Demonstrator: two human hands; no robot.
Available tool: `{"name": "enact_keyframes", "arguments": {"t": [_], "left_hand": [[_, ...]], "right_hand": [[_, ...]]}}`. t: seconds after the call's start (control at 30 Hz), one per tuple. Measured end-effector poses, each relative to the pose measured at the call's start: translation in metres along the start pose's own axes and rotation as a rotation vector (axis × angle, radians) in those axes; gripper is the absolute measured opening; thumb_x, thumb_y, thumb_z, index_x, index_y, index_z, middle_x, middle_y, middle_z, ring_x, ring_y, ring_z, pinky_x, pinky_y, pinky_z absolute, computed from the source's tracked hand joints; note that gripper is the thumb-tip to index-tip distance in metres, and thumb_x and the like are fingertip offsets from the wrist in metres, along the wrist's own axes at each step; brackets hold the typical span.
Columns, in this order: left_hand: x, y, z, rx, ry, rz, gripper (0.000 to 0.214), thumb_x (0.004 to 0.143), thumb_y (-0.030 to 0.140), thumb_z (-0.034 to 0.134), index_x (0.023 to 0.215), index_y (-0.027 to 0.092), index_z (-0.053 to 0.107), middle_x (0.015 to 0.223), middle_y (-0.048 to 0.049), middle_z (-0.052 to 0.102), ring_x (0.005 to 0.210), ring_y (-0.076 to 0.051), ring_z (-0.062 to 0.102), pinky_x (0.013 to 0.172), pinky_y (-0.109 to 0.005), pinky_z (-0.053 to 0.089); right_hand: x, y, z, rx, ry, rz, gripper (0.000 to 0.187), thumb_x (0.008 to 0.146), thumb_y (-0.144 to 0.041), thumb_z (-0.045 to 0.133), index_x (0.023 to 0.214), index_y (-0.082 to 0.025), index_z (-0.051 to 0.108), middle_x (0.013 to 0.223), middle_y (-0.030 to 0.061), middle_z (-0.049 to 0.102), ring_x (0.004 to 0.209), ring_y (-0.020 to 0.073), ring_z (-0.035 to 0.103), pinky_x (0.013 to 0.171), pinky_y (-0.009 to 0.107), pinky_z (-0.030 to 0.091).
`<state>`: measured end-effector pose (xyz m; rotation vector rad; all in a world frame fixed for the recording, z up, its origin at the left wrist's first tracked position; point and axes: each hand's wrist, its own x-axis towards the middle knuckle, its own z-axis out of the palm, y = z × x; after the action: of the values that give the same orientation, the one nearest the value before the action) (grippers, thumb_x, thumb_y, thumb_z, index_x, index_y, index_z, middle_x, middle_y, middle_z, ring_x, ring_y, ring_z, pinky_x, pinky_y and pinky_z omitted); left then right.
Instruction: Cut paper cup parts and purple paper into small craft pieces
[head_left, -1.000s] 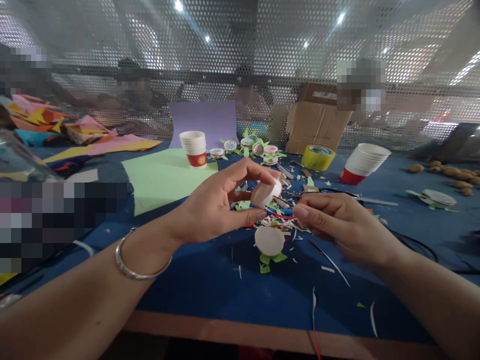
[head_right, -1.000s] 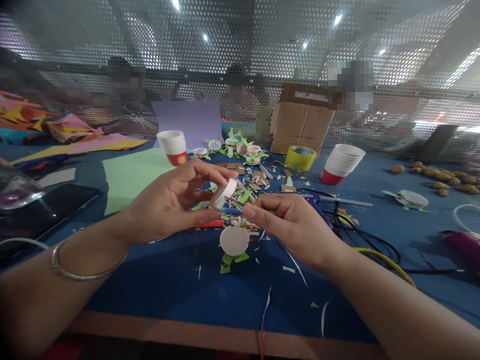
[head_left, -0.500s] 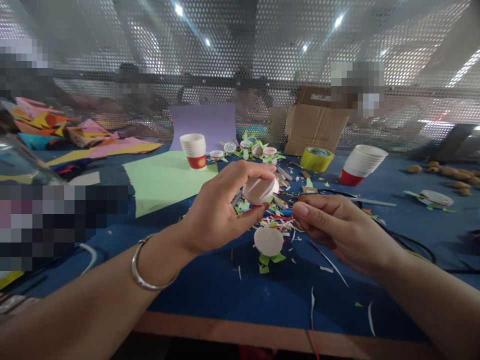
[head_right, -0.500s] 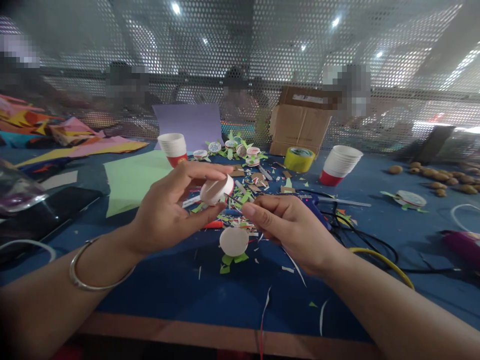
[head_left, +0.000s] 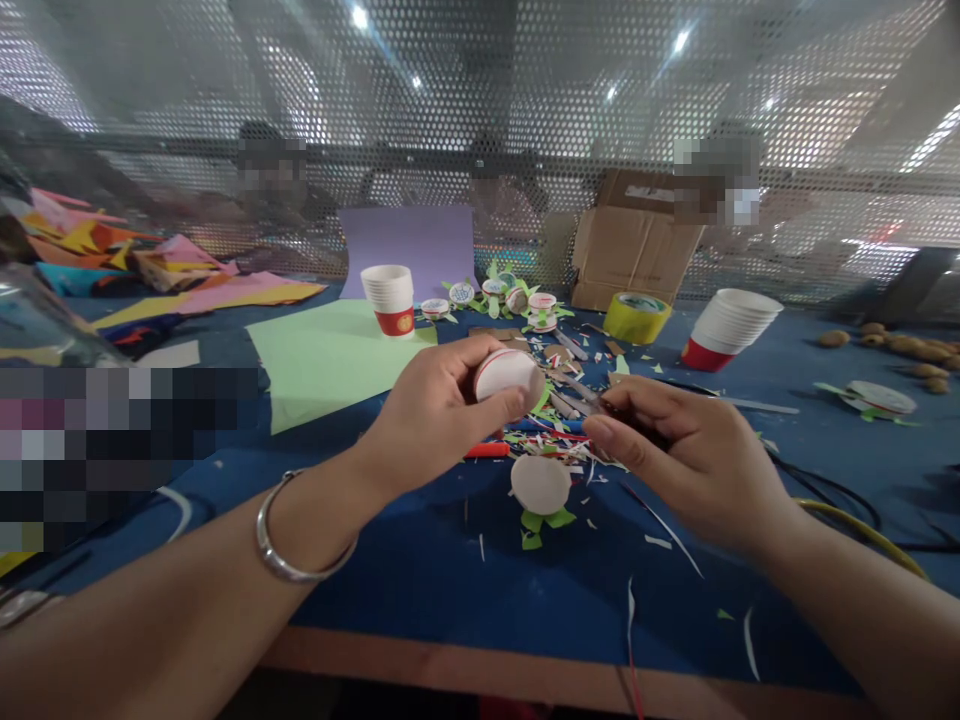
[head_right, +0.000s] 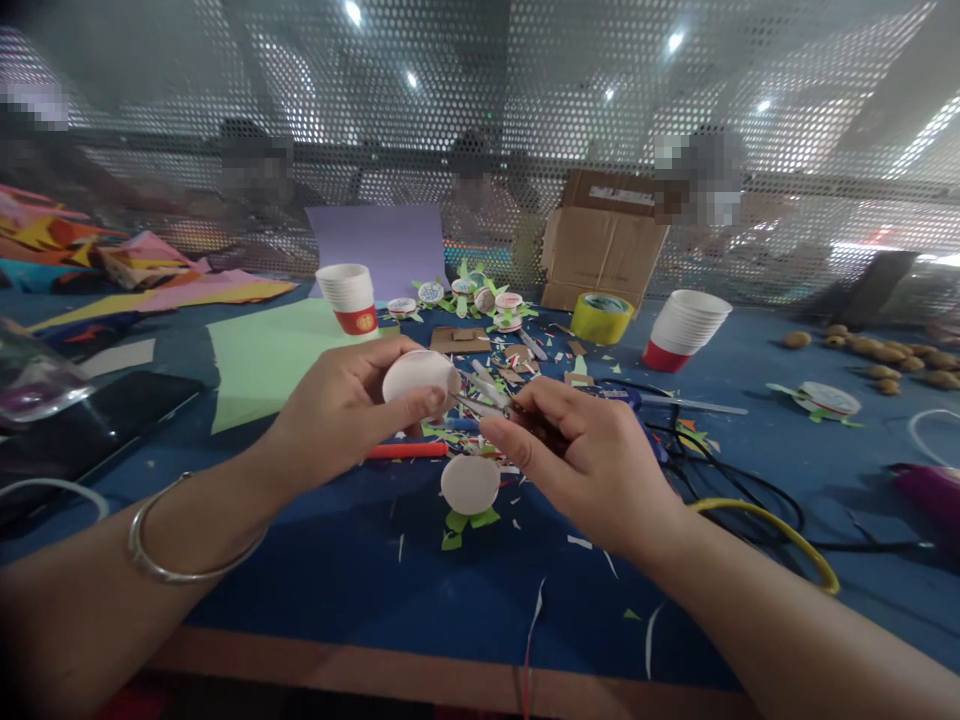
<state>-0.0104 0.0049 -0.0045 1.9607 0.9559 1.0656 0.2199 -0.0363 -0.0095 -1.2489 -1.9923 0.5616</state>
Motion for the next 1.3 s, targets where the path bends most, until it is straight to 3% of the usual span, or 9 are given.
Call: {"name": "enact_keyframes", "arguments": {"t": [0.1, 0.23, 0.43, 0.6, 0.83, 1.13, 1.2, 1.3], "left_hand": [[0.001, 0.000, 0.001, -0.026, -0.053, -0.047, 0.015, 0.082, 0.030, 0.073, 0.089, 0.019, 0.065, 0.074, 0.0035, 0.059, 0.064, -0.010, 0.053, 0.056, -0.021, 0.041], [-0.002, 0.004, 0.005, 0.022, -0.101, -0.074, 0.011, 0.084, 0.027, 0.070, 0.087, 0.018, 0.064, 0.071, 0.0039, 0.059, 0.062, -0.010, 0.054, 0.054, -0.020, 0.041], [-0.007, 0.008, 0.012, -0.054, -0.218, -0.114, 0.009, 0.087, 0.028, 0.067, 0.087, 0.020, 0.063, 0.067, 0.0048, 0.061, 0.057, -0.010, 0.059, 0.052, -0.019, 0.044], [-0.008, 0.006, 0.014, -0.061, -0.272, -0.125, 0.019, 0.089, 0.039, 0.067, 0.088, 0.020, 0.064, 0.068, 0.0034, 0.063, 0.059, -0.011, 0.061, 0.049, -0.018, 0.043], [-0.005, 0.006, 0.014, -0.159, -0.306, -0.169, 0.016, 0.089, 0.035, 0.068, 0.086, 0.020, 0.065, 0.066, 0.0045, 0.064, 0.055, -0.009, 0.061, 0.047, -0.016, 0.048], [-0.005, 0.005, 0.014, -0.522, -0.438, -0.398, 0.014, 0.087, 0.028, 0.072, 0.086, 0.015, 0.068, 0.073, 0.0001, 0.071, 0.057, -0.007, 0.063, 0.046, -0.014, 0.044], [-0.004, 0.004, 0.015, -0.547, -0.410, -0.407, 0.015, 0.087, 0.029, 0.073, 0.086, 0.015, 0.068, 0.074, -0.0005, 0.071, 0.060, -0.007, 0.063, 0.046, -0.013, 0.040], [-0.002, 0.002, 0.018, -0.549, -0.245, -0.398, 0.019, 0.083, 0.030, 0.077, 0.083, 0.015, 0.066, 0.073, 0.0012, 0.070, 0.062, -0.005, 0.060, 0.048, -0.013, 0.038]], "right_hand": [[-0.001, 0.002, 0.001, -0.103, 0.088, -0.035, 0.038, 0.095, -0.052, 0.058, 0.080, -0.017, 0.056, 0.069, -0.0017, 0.049, 0.062, 0.0083, 0.039, 0.055, 0.023, 0.032], [0.002, 0.002, 0.001, -0.046, 0.106, -0.032, 0.038, 0.096, -0.051, 0.058, 0.079, -0.017, 0.059, 0.068, -0.0015, 0.051, 0.063, 0.0082, 0.044, 0.056, 0.022, 0.034], [0.004, 0.001, 0.006, 0.339, -0.012, 0.101, 0.037, 0.086, -0.051, 0.071, 0.082, -0.016, 0.062, 0.070, -0.0013, 0.052, 0.063, 0.0084, 0.044, 0.055, 0.020, 0.036], [0.004, 0.003, 0.010, 0.585, -0.139, 0.193, 0.028, 0.081, -0.041, 0.078, 0.087, -0.016, 0.068, 0.081, 0.0009, 0.063, 0.073, 0.0099, 0.054, 0.065, 0.019, 0.044], [0.006, 0.002, 0.012, 0.663, -0.203, 0.225, 0.023, 0.080, -0.035, 0.080, 0.087, -0.016, 0.071, 0.082, 0.0009, 0.067, 0.071, 0.0093, 0.058, 0.064, 0.018, 0.046], [0.005, 0.000, 0.010, 0.655, -0.247, 0.153, 0.018, 0.085, -0.032, 0.076, 0.084, -0.016, 0.067, 0.077, -0.0009, 0.065, 0.069, 0.0080, 0.057, 0.065, 0.017, 0.045], [0.005, 0.002, 0.010, 0.622, -0.202, 0.148, 0.021, 0.085, -0.034, 0.076, 0.084, -0.016, 0.066, 0.076, -0.0011, 0.063, 0.067, 0.0074, 0.054, 0.063, 0.017, 0.044], [0.005, 0.003, 0.010, 0.522, -0.081, 0.130, 0.029, 0.087, -0.044, 0.073, 0.088, -0.016, 0.064, 0.076, -0.0010, 0.060, 0.067, 0.0078, 0.051, 0.061, 0.018, 0.041]]}}
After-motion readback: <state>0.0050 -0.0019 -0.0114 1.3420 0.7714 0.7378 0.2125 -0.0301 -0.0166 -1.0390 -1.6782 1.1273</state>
